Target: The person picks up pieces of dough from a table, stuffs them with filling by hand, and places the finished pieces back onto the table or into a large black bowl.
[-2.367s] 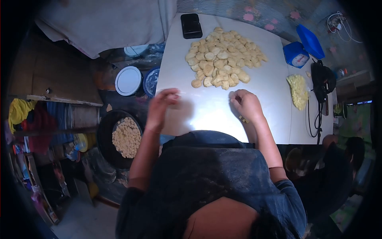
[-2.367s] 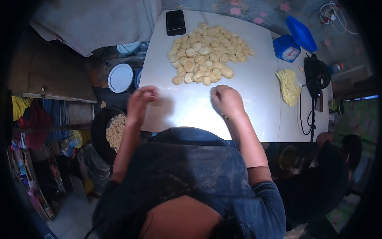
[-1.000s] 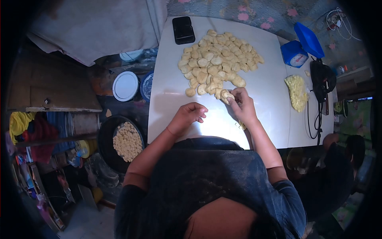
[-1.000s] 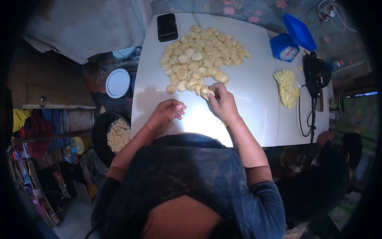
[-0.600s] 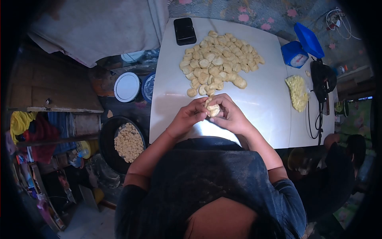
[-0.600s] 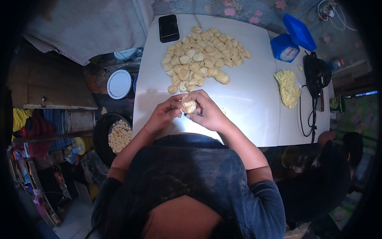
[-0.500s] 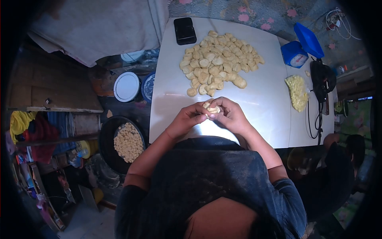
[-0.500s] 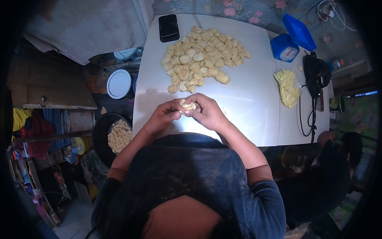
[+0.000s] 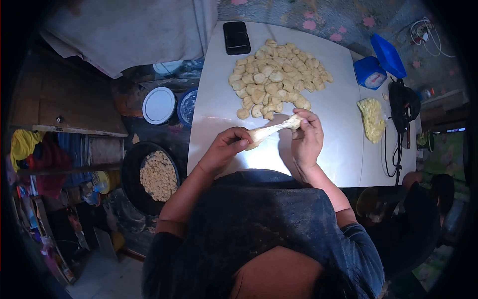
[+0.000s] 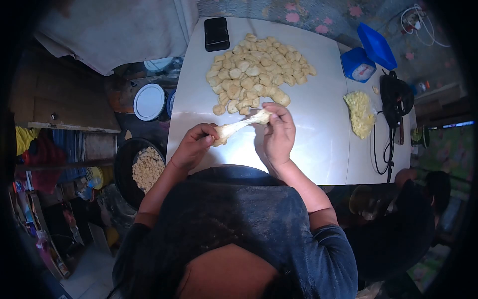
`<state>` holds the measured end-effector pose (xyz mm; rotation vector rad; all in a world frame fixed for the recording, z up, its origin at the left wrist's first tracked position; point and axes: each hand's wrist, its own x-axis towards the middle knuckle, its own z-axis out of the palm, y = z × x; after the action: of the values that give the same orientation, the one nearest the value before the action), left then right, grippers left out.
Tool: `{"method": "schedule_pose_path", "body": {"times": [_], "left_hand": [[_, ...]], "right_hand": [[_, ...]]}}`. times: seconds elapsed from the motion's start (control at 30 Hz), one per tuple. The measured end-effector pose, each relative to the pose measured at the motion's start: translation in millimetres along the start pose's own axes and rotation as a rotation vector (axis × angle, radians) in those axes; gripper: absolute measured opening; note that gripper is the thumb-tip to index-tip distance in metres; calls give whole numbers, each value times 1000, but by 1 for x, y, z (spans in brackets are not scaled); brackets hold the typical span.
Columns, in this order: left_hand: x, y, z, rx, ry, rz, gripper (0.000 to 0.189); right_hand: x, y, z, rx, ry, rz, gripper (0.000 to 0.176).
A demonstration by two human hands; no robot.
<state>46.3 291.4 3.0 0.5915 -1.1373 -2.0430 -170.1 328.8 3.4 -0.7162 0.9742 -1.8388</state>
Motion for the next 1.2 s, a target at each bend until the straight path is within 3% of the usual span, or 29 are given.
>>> {"method": "schedule_pose_path", "body": {"times": [0.17, 0.23, 0.27, 0.37, 0.43, 0.47, 0.5, 0.57, 0.63, 0.7, 0.77, 0.83, 0.9, 0.97, 1.03, 1.1, 1.13, 1.17, 1.2], "left_hand": [[-5, 8, 8, -33, 71, 19, 8], [-6, 12, 9, 7, 82, 18, 8], [-6, 14, 9, 47, 93, 14, 8], [-5, 15, 16, 162, 57, 21, 15], [-1, 17, 27, 225, 80, 29, 19], [0, 18, 31, 285, 108, 36, 23], [1, 18, 31, 289, 111, 37, 23], [3, 17, 29, 308, 177, 18, 31], [4, 13, 20, 239, 203, -48, 35], [2, 13, 16, 170, 219, -120, 40], [0, 16, 18, -337, 149, -197, 46], [0, 21, 26, -454, 103, -207, 50], [0, 18, 35, -21, 130, -183, 58], [-3, 19, 32, 118, 64, -225, 50], [-3, 12, 26, 465, 58, -252, 25], [-4, 12, 18, 629, 80, -153, 17], [-3, 12, 13, 795, 100, -51, 15], [-3, 11, 8, 794, 99, -52, 15], [-2, 10, 1, 998, 63, 111, 18]], "right_hand": [[15, -13, -11, 73, 129, -11, 27], [16, -24, -12, -309, -137, 143, 43], [13, -28, -5, -440, -269, 113, 51], [1, -15, 2, -852, -553, 31, 48], [-8, -7, 12, -610, -616, 252, 45], [-13, -9, 16, -478, -547, 516, 41], [-16, -12, 21, -475, -551, 515, 41], [-21, -25, 36, -695, -552, 131, 38], [-24, -26, 45, -701, -581, 51, 35], [-25, -21, 49, -984, -714, -269, 36], [-22, -14, 42, -1050, -708, -278, 37], [-13, -7, 32, -1112, -690, -424, 34], [-8, -6, 32, -1068, -654, -472, 28], [-9, -16, 33, -901, -445, 205, 24], [-4, -12, 20, -921, -480, 129, 24], [4, -20, 18, -761, -457, 13, 25], [11, -30, 17, -950, -444, -87, 26], [17, -39, 9, -1115, -435, -80, 25], [22, -47, 1, -1233, -413, 3, 24]]}}
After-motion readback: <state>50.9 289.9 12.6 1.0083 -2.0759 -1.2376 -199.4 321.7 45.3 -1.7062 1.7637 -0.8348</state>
